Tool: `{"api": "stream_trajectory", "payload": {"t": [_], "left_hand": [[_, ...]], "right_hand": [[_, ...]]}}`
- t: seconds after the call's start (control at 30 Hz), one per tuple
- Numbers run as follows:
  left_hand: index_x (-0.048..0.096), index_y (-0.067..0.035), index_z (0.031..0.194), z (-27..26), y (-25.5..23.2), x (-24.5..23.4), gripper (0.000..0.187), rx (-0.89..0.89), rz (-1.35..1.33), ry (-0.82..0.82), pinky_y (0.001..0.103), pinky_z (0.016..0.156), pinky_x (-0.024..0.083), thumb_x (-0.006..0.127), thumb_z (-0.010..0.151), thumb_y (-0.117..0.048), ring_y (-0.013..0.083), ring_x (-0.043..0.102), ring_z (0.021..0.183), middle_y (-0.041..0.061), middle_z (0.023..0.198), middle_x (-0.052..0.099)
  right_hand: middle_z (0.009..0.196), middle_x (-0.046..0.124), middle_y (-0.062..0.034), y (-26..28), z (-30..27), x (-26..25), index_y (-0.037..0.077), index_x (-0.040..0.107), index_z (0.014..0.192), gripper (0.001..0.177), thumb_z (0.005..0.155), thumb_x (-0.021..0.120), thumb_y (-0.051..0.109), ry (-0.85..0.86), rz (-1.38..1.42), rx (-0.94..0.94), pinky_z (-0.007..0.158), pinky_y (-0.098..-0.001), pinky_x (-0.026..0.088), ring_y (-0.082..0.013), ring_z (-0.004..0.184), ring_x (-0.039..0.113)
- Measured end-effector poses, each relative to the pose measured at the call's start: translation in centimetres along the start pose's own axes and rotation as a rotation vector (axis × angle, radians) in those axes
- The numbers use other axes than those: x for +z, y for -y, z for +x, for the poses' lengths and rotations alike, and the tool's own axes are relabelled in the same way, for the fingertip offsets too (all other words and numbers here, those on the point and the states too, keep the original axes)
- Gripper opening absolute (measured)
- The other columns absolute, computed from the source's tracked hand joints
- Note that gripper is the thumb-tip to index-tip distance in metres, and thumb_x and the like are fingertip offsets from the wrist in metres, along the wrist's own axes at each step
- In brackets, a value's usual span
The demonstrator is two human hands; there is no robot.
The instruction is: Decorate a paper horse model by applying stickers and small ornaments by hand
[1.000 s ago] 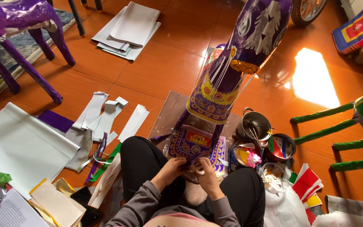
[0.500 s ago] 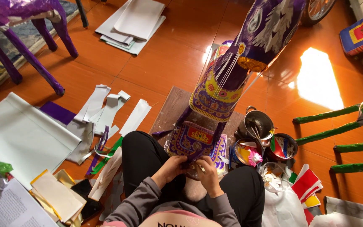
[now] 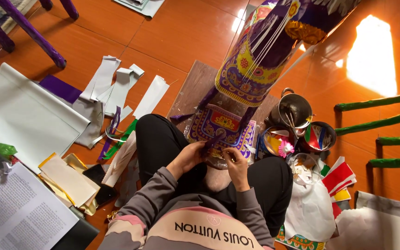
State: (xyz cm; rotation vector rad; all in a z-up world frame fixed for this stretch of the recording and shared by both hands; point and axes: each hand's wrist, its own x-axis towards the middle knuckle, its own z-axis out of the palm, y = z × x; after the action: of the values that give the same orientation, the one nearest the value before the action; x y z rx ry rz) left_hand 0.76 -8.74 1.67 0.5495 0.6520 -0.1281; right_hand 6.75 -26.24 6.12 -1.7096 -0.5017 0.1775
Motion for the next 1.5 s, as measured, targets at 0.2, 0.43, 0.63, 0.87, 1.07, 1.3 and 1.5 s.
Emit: {"api": "stream_trajectory", "payload": {"t": [0.2, 0.43, 0.63, 0.87, 1.07, 1.3, 1.5], "left_hand": [[0.068, -0.011, 0.112, 0.5, -1.4, 0.4, 0.024, 0.046, -0.009, 0.072, 0.038, 0.073, 0.053, 0.066, 0.091, -0.023, 0.0267, 0.066, 0.089, 0.011, 0.101, 0.065], [0.061, -0.004, 0.126, -2.3, -2.3, 3.1, 0.037, 0.317, 0.124, 0.108, 0.037, 0.093, 0.051, 0.065, 0.089, -0.005, 0.0224, 0.059, 0.107, 0.013, 0.118, 0.062], [0.056, -0.004, 0.135, -2.8, -2.7, 3.0, 0.042, 0.468, 0.339, 0.161, 0.034, 0.092, 0.052, 0.064, 0.094, -0.004, 0.0178, 0.063, 0.103, 0.014, 0.114, 0.067], [0.061, -0.008, 0.13, -3.3, -2.9, 3.6, 0.041, 0.585, 0.788, 0.076, 0.032, 0.087, 0.053, 0.069, 0.09, -0.01, 0.0172, 0.064, 0.106, 0.014, 0.115, 0.067], [0.063, -0.004, 0.123, -3.6, -2.0, 4.1, 0.031, 0.571, 0.719, 0.066, 0.041, 0.089, 0.051, 0.064, 0.095, -0.016, 0.0228, 0.06, 0.104, 0.018, 0.107, 0.066], [0.068, -0.008, 0.113, -2.6, -1.4, 4.2, 0.022, 0.618, 0.823, -0.03, 0.037, 0.082, 0.053, 0.064, 0.096, -0.022, 0.0214, 0.066, 0.096, 0.013, 0.1, 0.07], [0.066, -0.007, 0.113, -2.6, -1.0, 4.5, 0.022, 0.612, 0.9, -0.071, 0.044, 0.085, 0.053, 0.062, 0.096, -0.02, 0.0301, 0.067, 0.099, 0.017, 0.101, 0.07]], "right_hand": [[0.083, 0.069, -0.0098, 1.6, 0.2, 0.1, 0.002, 0.073, 0.097, 0.012, 0.085, 0.071, -0.001, -0.05, 0.06, 0.068, 0.072, -0.0301, 0.056, -0.0118, 0.074, 0.063], [0.08, 0.068, -0.009, 4.8, 2.5, -0.3, 0.007, 0.074, 0.091, 0.012, 0.083, 0.072, -0.002, -0.109, 0.062, 0.03, 0.073, -0.0314, 0.054, -0.0127, 0.075, 0.062], [0.083, 0.066, -0.0098, 7.9, 3.8, 0.9, 0.005, 0.072, 0.095, 0.012, 0.086, 0.069, -0.002, -0.087, 0.095, 0.029, 0.074, -0.0312, 0.054, -0.0139, 0.081, 0.062], [0.082, 0.066, -0.0079, 5.9, 3.9, 2.6, 0.008, 0.071, 0.093, 0.012, 0.083, 0.077, 0.005, -0.105, -0.073, 0.002, 0.069, -0.0302, 0.054, -0.0169, 0.08, 0.066], [0.078, 0.058, -0.0042, 4.9, 3.6, 3.0, 0.007, 0.061, 0.094, 0.02, 0.082, 0.077, 0.007, -0.199, 0.037, 0.126, 0.067, -0.0282, 0.049, -0.0122, 0.076, 0.057], [0.085, 0.058, -0.0042, 4.7, 3.9, 3.0, 0.009, 0.047, 0.125, 0.053, 0.082, 0.076, 0.002, -0.127, 0.283, 0.084, 0.07, -0.0212, 0.048, -0.0093, 0.08, 0.056], [0.08, 0.064, -0.0061, 3.5, 3.7, 2.8, 0.009, 0.051, 0.13, 0.058, 0.079, 0.073, -0.006, -0.099, 0.417, 0.18, 0.073, -0.0234, 0.048, -0.0116, 0.078, 0.062]]}}
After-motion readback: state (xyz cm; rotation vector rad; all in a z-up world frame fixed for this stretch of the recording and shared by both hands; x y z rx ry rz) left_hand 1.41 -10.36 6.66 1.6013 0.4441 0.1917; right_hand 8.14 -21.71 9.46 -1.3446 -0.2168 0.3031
